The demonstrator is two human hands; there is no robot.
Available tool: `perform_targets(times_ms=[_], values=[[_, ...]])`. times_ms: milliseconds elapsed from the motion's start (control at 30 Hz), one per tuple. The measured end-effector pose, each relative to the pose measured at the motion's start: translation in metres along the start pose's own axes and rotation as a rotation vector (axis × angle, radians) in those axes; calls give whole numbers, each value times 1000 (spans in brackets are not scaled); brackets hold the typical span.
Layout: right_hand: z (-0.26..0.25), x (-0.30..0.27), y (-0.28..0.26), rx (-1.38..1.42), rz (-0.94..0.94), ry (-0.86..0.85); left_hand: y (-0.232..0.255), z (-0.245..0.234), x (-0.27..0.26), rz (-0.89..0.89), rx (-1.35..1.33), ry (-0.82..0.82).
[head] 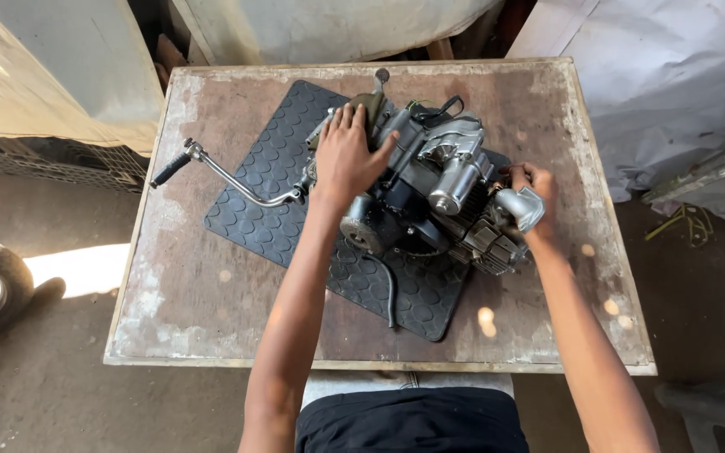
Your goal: The person cleans a motorcycle engine block placed on a table using a dark cloth. They wipe various parts of the engine, including the cylinder head and crankcase, and rotate the engine to access different sides.
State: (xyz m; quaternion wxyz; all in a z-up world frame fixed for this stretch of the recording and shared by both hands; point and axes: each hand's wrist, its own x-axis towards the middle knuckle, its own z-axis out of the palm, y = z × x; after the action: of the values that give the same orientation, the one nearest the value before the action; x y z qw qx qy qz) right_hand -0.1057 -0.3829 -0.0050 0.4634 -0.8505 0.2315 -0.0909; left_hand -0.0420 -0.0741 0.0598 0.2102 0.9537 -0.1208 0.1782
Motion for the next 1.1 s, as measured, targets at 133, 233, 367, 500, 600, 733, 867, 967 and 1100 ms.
perform_targets(times_ms=[133,233,367,500,600,733,867,967,1100], values=[[7,13,5,-74,22,-6,-9,0,21,-109,-26,-123],[1,-4,-6,-33,49,-6,-9,-8,16,-143,-99,-185],[1,-10,-14,-60,64,8,-17,-13,3,-127,-165,-147],[9,2,4,-21,52,28,0,-46,-17,-158,-49,-186],[5,0,8,51,-12,57,14,-54,-22,-140,33,-223],[6,6,7,22,-23,57,3,-24,7,-60,-54,-231],[9,15,11,1,2,27,-14,2,44,-121,-126,-301],[7,16,15,-8,15,33,-20,11,48,-185,-144,-367],[9,13,17,-10,22,46,-24,7,40,-152,-109,-347]])
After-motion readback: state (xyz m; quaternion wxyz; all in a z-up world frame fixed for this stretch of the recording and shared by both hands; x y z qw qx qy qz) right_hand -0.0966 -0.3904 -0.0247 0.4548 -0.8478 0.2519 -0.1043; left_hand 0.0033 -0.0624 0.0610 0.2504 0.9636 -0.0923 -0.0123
